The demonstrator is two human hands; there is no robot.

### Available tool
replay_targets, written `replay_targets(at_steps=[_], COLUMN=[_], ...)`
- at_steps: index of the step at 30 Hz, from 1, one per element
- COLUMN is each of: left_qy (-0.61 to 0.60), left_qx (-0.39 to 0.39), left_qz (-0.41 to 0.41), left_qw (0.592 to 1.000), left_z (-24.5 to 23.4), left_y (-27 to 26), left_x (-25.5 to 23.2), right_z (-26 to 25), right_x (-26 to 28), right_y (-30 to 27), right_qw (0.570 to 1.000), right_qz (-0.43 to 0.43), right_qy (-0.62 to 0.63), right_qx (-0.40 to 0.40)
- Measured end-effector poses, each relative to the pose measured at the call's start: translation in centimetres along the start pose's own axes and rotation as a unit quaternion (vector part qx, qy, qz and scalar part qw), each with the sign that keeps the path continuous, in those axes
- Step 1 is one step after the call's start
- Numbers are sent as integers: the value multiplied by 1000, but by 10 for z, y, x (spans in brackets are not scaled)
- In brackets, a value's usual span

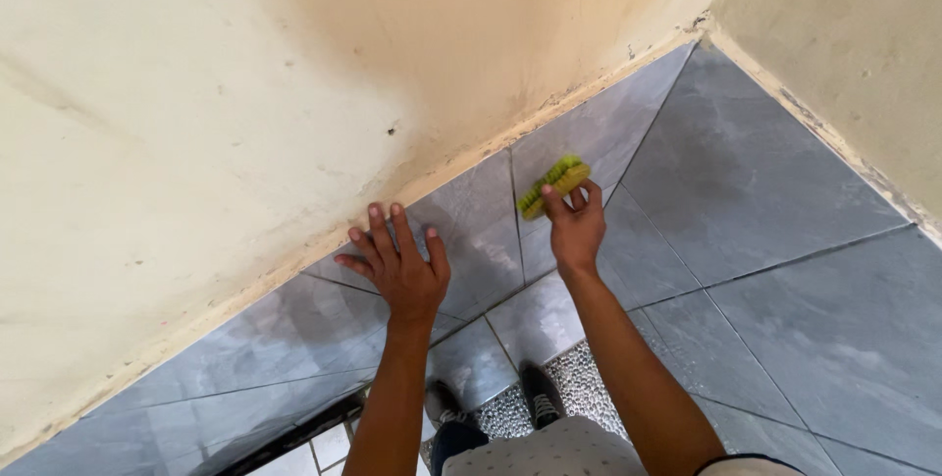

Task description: The person scrubs the edge of a wall tile and the wall surface above it using a small green brush.

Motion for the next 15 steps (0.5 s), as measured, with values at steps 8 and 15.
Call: replay_targets(at_steps=[8, 15], left_qy=[-17, 66], left_qx=[4, -16], left_qz=[-38, -103], left_qw=[999, 992], left_z=[-70, -140], left_y=[-21, -38], left_x=[54, 155], right_z=[64, 48], right_x=[-40, 56], right_y=[-87, -65], right_qw=[979, 986], right_qz=[74, -96], right_qy=[-162, -133], right_qx=[95, -29])
Point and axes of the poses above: each hand's wrist, its own y-axis towards the middle knuckle, its own z-axis out of the palm, x = y × z, the point moved 8 cm from there along y, towards the middle knuckle, and after that the axes turned 3 degrees about -y, right-handed, at the moved point
